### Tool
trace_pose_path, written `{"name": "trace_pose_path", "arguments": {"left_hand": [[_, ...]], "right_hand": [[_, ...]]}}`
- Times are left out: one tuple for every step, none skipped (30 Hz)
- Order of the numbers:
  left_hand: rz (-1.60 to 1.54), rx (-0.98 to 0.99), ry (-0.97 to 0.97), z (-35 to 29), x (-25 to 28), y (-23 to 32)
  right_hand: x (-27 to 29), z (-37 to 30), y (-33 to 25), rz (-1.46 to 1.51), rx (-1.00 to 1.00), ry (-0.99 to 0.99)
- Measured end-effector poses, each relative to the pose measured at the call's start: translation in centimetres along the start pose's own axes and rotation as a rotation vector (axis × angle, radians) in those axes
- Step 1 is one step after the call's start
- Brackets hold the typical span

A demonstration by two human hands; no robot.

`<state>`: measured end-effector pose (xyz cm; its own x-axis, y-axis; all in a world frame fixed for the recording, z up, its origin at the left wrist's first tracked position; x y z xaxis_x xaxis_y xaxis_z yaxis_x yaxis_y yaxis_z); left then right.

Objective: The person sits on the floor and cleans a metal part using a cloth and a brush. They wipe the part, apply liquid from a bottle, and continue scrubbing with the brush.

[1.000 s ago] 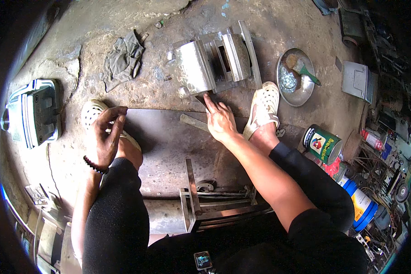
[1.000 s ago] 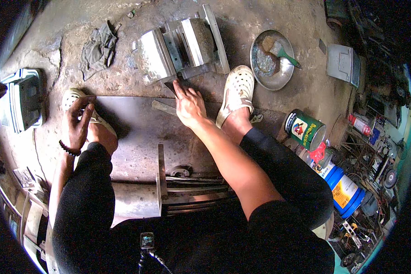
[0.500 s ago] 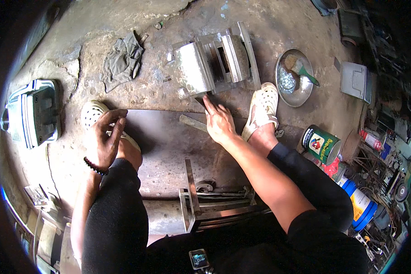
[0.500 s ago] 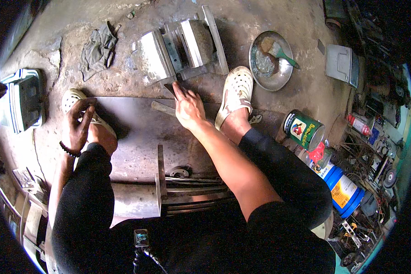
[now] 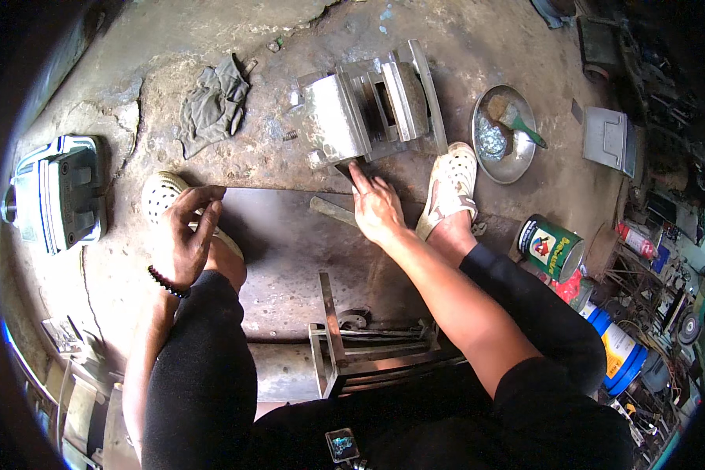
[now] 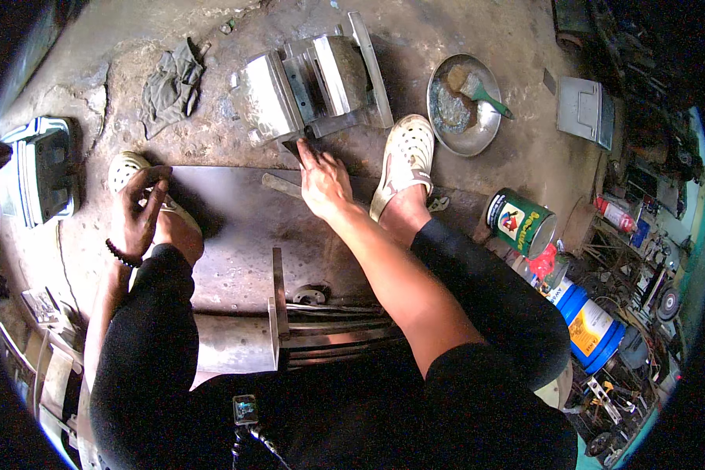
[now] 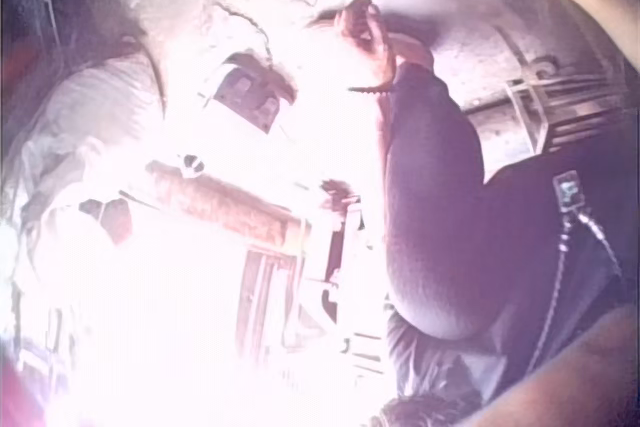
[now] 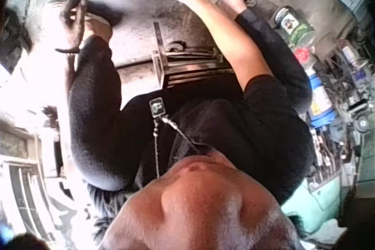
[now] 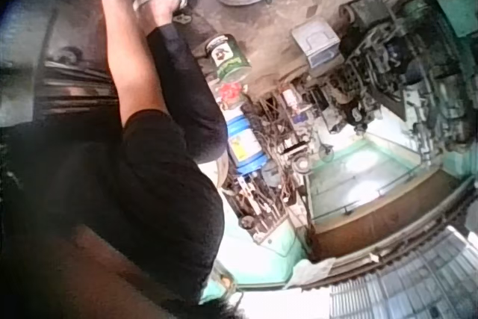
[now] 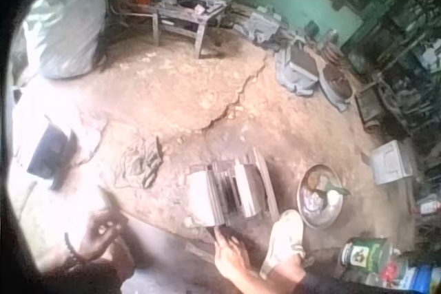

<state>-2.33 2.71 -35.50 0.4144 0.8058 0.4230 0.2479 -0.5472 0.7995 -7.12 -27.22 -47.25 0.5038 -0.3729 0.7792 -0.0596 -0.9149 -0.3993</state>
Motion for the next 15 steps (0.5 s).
{"name": "trace_pose_path", "arguments": {"left_hand": [[-0.015,0.022,0.002,0.0,0.0,-0.4],[-0.008,0.011,-0.04,0.1,-0.4,-0.5],[-0.008,-0.02,-0.018,0.0,-0.3,-0.4],[0.001,-0.054,-0.009,0.1,-0.2,-0.3],[0.032,-0.078,0.023,0.1,0.0,-0.2],[0.009,-0.077,0.031,0.2,0.1,-0.3],[0.002,-0.057,0.043,0.1,0.2,-0.5],[-0.007,-0.038,0.051,0.1,0.2,-0.7],[0.009,0.016,0.022,0.1,-0.1,-1.2],[-0.053,-0.052,0.021,0.2,-0.3,-0.6],[-0.035,-0.049,0.012,0.1,-0.3,-0.5],[-0.015,-0.039,0.023,0.1,-0.3,-0.5],[0.046,-0.037,0.059,0.1,0.1,-0.4],[0.094,0.023,0.063,0.1,0.2,-0.8],[0.013,-0.027,0.024,0.1,-0.2,-0.3]], "right_hand": [[-0.1,0.1,0.1,-0.071,-0.013,-0.003],[-0.4,0.0,0.3,-0.054,-0.037,-0.038],[0.0,0.1,0.0,-0.037,-0.009,0.014],[0.0,-0.1,0.1,-0.036,-0.024,0.022],[0.0,-0.1,0.1,-0.042,-0.029,0.036],[0.8,-0.2,-0.7,-0.049,0.05,0.119],[1.0,-0.3,-1.1,-0.038,0.078,0.147],[1.0,-0.3,-1.0,-0.04,0.075,0.14],[0.9,-0.3,-0.6,-0.051,0.023,0.137],[0.2,-0.1,-0.2,-0.032,-0.004,0.058],[0.9,-0.4,-0.9,-0.06,0.061,0.152],[1.0,-0.4,-0.8,-0.049,0.065,0.157],[0.8,-0.5,-0.9,-0.038,0.067,0.132],[-0.4,-0.3,0.1,-0.043,-0.029,-0.003],[-0.1,-0.3,-0.3,-0.022,0.018,0.037]]}}
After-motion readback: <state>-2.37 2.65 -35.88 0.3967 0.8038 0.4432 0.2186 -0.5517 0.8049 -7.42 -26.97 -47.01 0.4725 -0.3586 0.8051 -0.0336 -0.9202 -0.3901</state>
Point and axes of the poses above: each hand's wrist, its own z-axis towards the middle knuckle, its own x-axis out of the back of the hand, y = z × x, the point moved 9 cm from there along z, towards the middle knuckle, and after that the axes turned 2 degrees about -y, right-handed, at the moved point
